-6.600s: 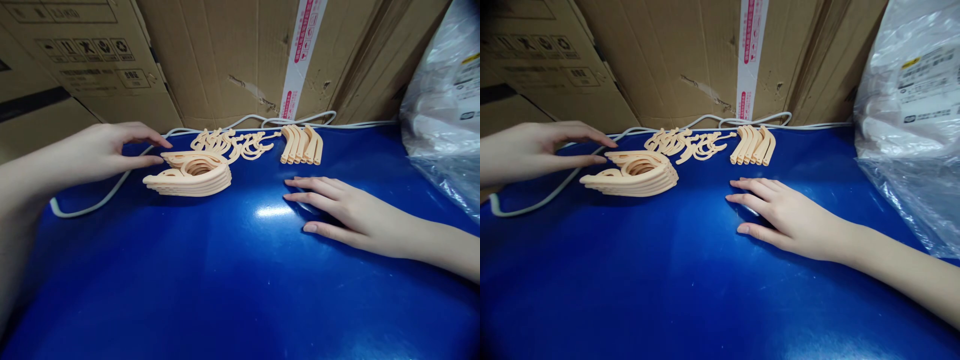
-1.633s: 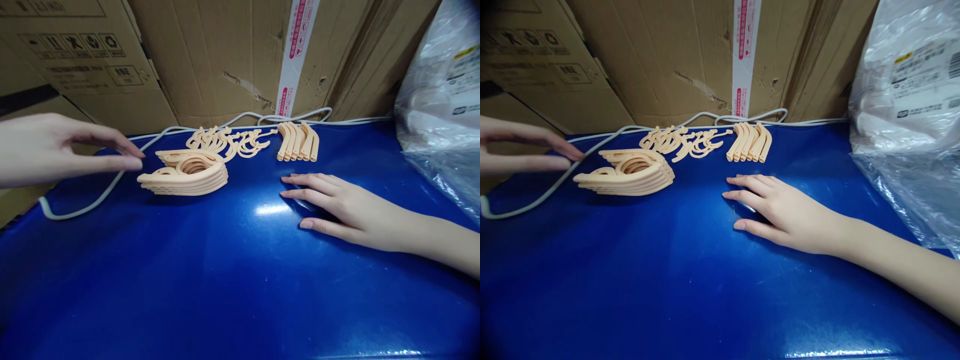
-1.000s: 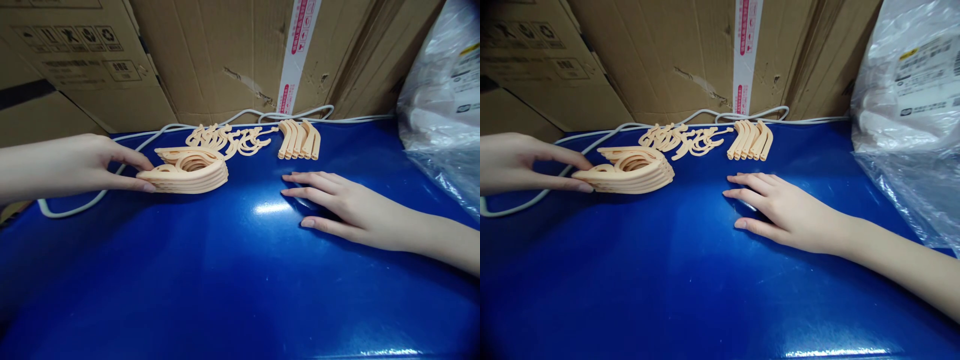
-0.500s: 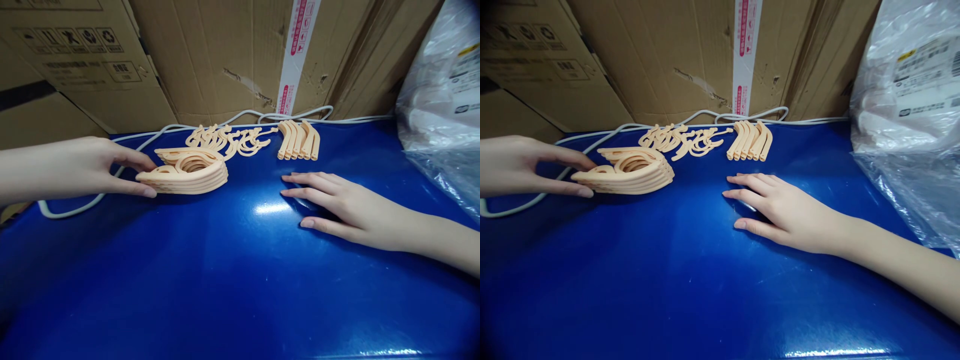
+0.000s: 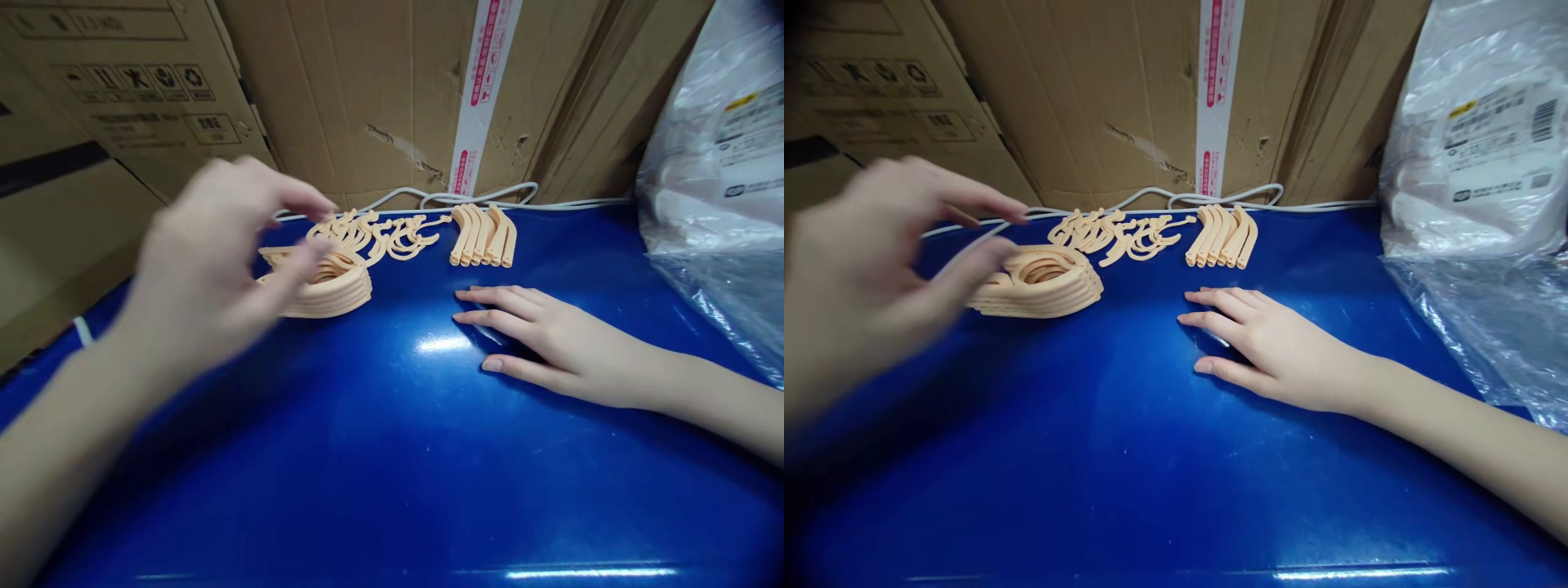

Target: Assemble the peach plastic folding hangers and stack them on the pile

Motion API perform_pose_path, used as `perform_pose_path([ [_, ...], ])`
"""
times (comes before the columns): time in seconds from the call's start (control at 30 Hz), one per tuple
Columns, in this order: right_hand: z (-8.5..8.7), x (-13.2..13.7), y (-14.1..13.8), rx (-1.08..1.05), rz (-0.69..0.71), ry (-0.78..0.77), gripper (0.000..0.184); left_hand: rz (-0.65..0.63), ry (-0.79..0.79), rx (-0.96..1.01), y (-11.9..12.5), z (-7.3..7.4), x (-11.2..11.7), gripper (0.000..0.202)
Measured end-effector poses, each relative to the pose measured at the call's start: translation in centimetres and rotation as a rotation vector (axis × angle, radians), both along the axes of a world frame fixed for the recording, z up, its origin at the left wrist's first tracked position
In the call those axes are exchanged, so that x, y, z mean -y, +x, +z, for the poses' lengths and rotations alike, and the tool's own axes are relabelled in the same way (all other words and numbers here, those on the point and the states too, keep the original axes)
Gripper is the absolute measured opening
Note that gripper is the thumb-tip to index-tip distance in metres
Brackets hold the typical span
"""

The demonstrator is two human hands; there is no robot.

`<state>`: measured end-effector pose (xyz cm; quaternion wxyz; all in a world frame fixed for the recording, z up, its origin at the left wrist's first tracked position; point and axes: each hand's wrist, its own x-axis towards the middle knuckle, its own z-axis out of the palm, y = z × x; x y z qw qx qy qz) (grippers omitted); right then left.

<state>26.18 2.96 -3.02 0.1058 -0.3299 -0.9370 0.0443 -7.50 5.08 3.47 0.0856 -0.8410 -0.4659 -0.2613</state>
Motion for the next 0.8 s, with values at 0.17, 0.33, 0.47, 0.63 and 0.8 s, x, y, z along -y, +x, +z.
perform_pose_path([
  [0.17,0.3,0.5,0.1,-0.007,-0.011,-0.005,0.054,-0.252,-0.048,-0.266,6.9,-3.2,2.9,0.057],
  [0.33,0.4,0.8,0.3,-0.025,-0.009,-0.001,0.054,-0.197,-0.265,-0.313,8.1,-5.5,2.4,0.068],
  [0.47,0.6,0.7,0.4,-0.042,-0.008,-0.016,0.052,-0.215,-0.306,-0.315,8.0,-5.8,2.4,0.069],
  [0.63,1.8,0.8,0.1,-0.113,-0.022,-0.160,0.053,-0.245,-0.336,-0.294,7.5,-5.9,2.3,0.070],
  [0.8,3.9,-2.4,1.1,-0.294,-0.283,-0.111,0.038,-0.247,-0.340,-0.281,7.4,-5.9,2.2,0.068],
])
